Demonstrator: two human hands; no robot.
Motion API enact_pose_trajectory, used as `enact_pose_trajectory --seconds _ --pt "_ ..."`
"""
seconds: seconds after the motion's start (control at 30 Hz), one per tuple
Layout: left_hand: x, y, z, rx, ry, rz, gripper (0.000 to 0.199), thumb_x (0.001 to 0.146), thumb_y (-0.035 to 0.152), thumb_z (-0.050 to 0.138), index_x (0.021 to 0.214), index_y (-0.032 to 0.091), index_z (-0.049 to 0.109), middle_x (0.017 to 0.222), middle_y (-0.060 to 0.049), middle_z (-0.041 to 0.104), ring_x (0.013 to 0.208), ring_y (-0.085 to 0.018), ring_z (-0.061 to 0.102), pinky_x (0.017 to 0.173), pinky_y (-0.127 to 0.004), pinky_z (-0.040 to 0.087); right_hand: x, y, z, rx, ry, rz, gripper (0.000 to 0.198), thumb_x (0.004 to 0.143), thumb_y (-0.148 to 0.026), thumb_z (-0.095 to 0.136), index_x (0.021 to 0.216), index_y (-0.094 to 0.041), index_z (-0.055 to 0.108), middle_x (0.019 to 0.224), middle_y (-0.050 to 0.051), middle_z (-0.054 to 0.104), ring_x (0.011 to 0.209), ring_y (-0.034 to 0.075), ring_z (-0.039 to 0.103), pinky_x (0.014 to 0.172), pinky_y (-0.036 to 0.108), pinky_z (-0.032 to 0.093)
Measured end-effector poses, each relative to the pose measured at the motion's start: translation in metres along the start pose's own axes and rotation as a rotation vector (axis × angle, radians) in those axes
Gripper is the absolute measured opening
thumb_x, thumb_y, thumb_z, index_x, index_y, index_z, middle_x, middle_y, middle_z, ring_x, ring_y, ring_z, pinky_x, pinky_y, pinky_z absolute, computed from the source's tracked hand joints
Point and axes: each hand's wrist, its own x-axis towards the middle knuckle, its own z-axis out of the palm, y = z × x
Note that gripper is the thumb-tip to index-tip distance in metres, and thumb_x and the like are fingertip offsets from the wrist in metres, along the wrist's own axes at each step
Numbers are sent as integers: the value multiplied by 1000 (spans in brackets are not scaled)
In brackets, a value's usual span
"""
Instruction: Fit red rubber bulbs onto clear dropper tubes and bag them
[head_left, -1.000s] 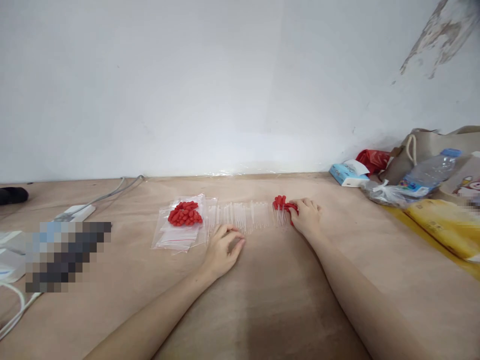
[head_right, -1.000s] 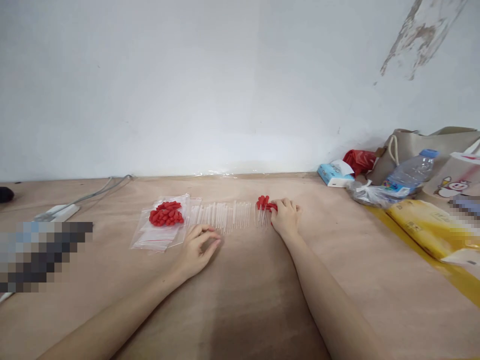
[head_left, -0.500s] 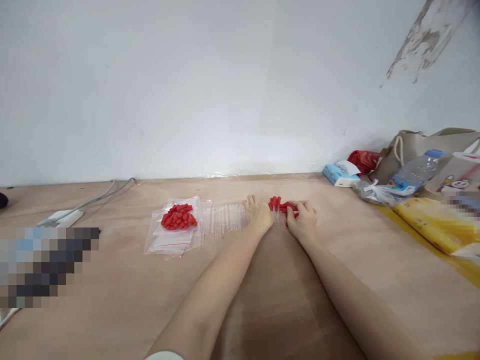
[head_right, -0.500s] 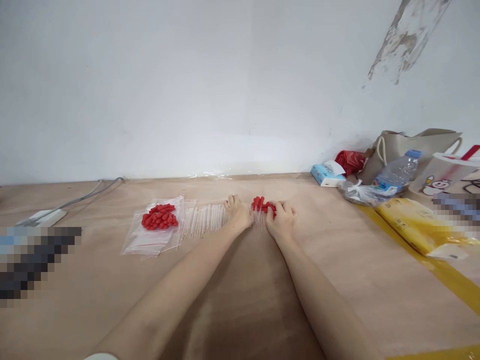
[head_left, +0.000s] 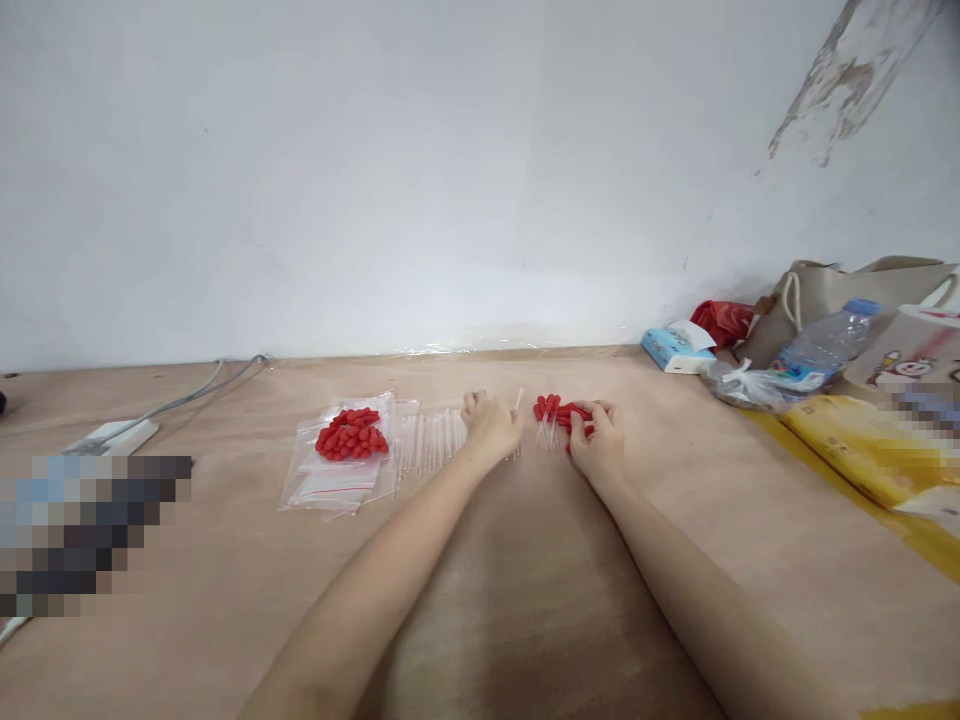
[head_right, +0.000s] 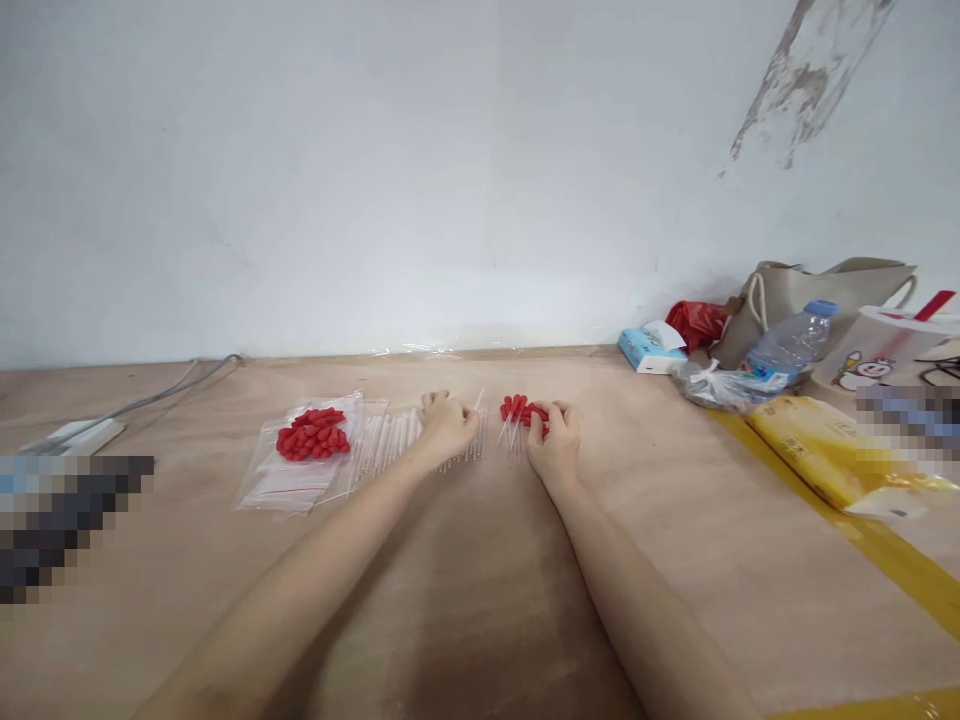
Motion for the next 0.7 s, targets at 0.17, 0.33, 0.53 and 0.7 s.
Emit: enact_pose_trajectory --seconds 0.17,0.33,0.53,0.7 --pt "-66 -63 -28 -202 33 296 16 85 22 39 86 15 53 90 -8 58 88 -19 51 77 -33 42 -10 -36 -3 173 -61 3 20 83 -26 44 98 -17 53 91 9 56 82 18 55 69 34 48" --pt "-112 -104 -20 -322 51 336 19 87 22 39 100 19 52 86 -4 62 78 -16 57 70 -30 46 -44 -79 -18 345 -455 -241 23 84 -19 44 104 -20 53 90 8 56 83 17 56 72 32 48" --pt "-115 -111 -10 -324 121 489 25 88 20 38 105 19 56 94 -6 63 87 -17 57 77 -32 46 -62 -86 -30 384 -566 -204 22 82 -15 44 97 -21 58 88 6 53 80 15 54 69 29 47" --pt "-114 -108 -9 -340 90 504 22 88 19 40 102 19 57 94 -5 63 87 -16 57 77 -31 46 -63 -89 -28 361 -610 -207 21 80 -16 48 95 -23 60 85 5 56 78 16 54 70 31 47"
